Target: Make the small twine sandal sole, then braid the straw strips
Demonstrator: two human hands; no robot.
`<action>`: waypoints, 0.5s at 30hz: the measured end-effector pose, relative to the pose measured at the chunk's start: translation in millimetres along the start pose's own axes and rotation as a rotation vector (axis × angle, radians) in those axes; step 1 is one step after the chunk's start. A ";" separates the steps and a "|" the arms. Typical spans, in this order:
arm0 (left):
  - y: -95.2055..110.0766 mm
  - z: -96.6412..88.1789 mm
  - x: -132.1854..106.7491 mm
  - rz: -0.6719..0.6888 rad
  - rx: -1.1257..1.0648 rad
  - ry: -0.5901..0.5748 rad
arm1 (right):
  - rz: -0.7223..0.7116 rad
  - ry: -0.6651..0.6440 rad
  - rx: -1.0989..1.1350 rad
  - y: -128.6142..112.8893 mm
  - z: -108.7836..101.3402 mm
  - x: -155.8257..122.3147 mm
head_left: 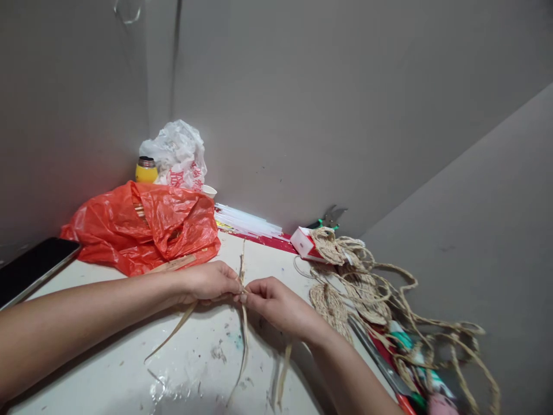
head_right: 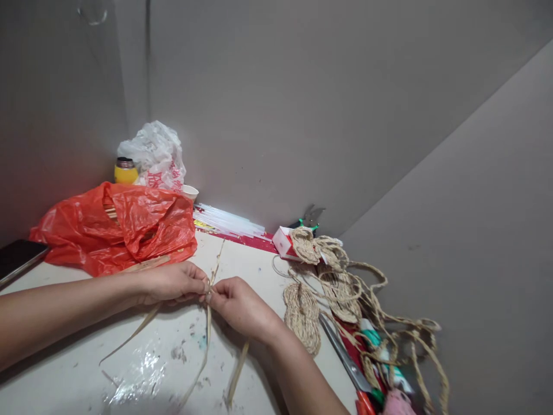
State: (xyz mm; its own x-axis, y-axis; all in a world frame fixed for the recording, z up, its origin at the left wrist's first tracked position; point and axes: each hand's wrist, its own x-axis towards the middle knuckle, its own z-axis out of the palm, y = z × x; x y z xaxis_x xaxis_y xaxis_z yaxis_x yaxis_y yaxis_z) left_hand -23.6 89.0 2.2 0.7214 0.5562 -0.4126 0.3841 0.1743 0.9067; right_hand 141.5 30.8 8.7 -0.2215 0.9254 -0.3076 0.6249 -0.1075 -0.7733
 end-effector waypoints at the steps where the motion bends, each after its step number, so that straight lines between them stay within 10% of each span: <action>1: 0.7 1.1 -0.5 -0.004 0.012 0.022 | -0.007 0.008 -0.028 0.0 -2.0 -1.0; 15: -2.7 8.0 0.1 0.018 -0.097 0.041 | 0.054 0.025 -0.057 -14.8 25.2 -12.6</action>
State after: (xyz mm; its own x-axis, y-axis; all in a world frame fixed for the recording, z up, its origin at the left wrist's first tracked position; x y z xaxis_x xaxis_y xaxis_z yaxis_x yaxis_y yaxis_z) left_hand -20.0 82.1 -1.0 0.7031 0.5921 -0.3938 0.3121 0.2407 0.9191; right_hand 116.2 11.6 10.0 -0.1678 0.9275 -0.3340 0.6770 -0.1379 -0.7230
